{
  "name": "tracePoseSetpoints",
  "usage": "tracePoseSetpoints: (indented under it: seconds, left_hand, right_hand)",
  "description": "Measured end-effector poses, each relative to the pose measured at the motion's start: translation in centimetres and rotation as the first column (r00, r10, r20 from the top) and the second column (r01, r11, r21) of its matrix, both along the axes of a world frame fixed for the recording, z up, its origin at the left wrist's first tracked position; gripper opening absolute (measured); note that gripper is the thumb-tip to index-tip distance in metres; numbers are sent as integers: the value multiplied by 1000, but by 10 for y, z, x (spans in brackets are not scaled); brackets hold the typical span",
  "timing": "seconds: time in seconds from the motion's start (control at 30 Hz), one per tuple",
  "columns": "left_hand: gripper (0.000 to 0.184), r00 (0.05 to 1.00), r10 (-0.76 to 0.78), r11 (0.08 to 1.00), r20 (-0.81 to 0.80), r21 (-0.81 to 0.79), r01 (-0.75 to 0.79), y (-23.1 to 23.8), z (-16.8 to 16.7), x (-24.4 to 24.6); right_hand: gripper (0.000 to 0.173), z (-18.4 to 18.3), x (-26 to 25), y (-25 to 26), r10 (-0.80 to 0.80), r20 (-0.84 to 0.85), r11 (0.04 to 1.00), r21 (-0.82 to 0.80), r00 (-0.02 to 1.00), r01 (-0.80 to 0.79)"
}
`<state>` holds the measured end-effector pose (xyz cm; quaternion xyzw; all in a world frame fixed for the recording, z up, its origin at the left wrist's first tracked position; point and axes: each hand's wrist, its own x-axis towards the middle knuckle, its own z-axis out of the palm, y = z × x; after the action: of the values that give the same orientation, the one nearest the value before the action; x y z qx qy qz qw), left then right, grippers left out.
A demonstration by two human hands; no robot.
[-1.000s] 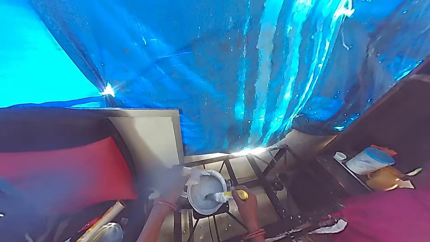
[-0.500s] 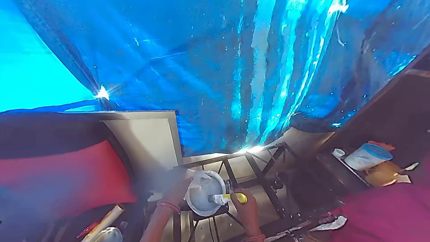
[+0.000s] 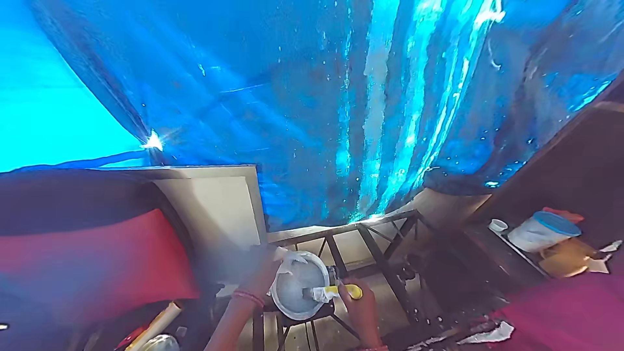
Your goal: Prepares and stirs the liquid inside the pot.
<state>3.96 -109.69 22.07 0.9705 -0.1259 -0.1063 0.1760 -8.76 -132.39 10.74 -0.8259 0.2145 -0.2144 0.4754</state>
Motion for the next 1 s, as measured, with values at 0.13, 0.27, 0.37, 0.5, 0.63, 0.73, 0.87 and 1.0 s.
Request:
tracePoseSetpoints:
  seconds: [0.13,0.27,0.37,0.5,0.63,0.73,0.87,1.0]
  left_hand:
    - [46,1000,16,1000,-16,-26,-16,1,0,-2]
    - [46,1000,-4,1000,-25,2,4,5,-1,1]
    - [47,1000,-4,1000,-25,-17,4,2,-2,-1]
    - [46,1000,7,1000,-29,-19,-8,2,0,-1]
    - [48,998,24,1000,-60,-10,-25,2,2,-1]
    - [49,996,55,997,-72,-44,-59,7,4,0]
    - [51,987,136,971,-80,-186,-149,18,-6,-1]
    - [47,980,187,933,-69,-298,-199,28,-15,0]
  right_hand:
    - [24,-13,2,5,14,152,999,-51,988,-6]
    - [27,-10,-1,3,44,94,999,-28,995,-41]
    - [26,-6,0,3,-24,123,997,-74,992,33]
    - [25,-3,0,5,31,101,999,-48,994,-26]
    - [27,-4,2,4,-50,111,995,-81,993,59]
    - [28,-5,-1,5,-5,86,999,-33,996,7]
    - [26,-12,2,1,-85,138,996,-17,987,88]
    - [28,-15,1,2,3,112,1000,-20,994,-1]
